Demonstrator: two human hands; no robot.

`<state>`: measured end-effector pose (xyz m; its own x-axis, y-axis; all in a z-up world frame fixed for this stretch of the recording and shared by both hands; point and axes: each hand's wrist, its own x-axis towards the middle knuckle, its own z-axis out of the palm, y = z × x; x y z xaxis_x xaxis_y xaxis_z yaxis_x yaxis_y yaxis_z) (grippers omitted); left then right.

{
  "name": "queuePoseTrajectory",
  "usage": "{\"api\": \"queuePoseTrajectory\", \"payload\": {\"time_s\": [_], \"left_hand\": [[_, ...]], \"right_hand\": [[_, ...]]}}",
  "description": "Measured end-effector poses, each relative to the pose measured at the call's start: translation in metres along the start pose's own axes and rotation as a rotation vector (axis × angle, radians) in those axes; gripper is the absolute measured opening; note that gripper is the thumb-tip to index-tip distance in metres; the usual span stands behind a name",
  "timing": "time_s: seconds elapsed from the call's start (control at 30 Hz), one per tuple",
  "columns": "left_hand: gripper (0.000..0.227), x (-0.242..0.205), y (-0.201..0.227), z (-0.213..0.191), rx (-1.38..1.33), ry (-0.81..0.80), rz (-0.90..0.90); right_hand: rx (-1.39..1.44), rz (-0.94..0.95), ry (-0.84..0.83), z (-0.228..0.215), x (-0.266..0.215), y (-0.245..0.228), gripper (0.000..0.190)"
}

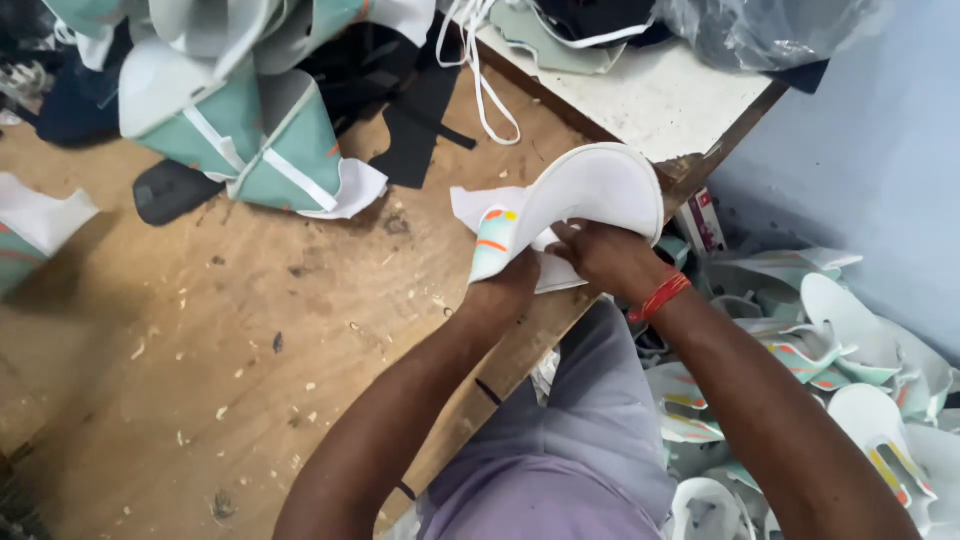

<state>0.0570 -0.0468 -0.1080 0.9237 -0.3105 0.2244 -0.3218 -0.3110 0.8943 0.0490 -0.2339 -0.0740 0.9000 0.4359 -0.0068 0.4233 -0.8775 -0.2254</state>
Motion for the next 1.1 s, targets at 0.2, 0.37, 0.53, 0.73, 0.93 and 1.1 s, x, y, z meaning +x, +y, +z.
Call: {"api": "queuePoseTrajectory", "payload": {"time_s": [0.2, 0.37, 0.53, 0.73, 0.93, 1.1], "left_hand": [[0.042, 0.007, 0.02, -0.011, -0.065, -0.114, -0.008], [0.036, 0.006, 0.042, -0.001, 0.045, -0.029, 0.032], [0.03, -0.004, 0.048, 0.007, -0.123, 0.009, -0.032], [0.024, 0.016, 0.033, -0.014, -0.183, -0.123, -0.272], [0.019, 0.01, 0.021, -0.02, -0.046, -0.167, 0.082], [0.019, -0.009, 0.048, -0.007, -0.315, 0.069, -0.131]], "right_hand": [[-0.137, 0.001, 0.42, 0.029, -0.005, -0.001, 0.049], [-0.016, 0.201, 0.352, 0.046, -0.013, 0.001, 0.027], [-0.138, 0.182, 0.297, 0.033, -0.01, -0.007, 0.021], [-0.232, 0.235, 0.219, 0.016, -0.008, -0.018, 0.024], [-0.183, 0.217, 0.416, 0.056, 0.016, -0.023, 0.033], [-0.142, 0.355, 0.146, 0.021, 0.015, -0.035, 0.026]]}}
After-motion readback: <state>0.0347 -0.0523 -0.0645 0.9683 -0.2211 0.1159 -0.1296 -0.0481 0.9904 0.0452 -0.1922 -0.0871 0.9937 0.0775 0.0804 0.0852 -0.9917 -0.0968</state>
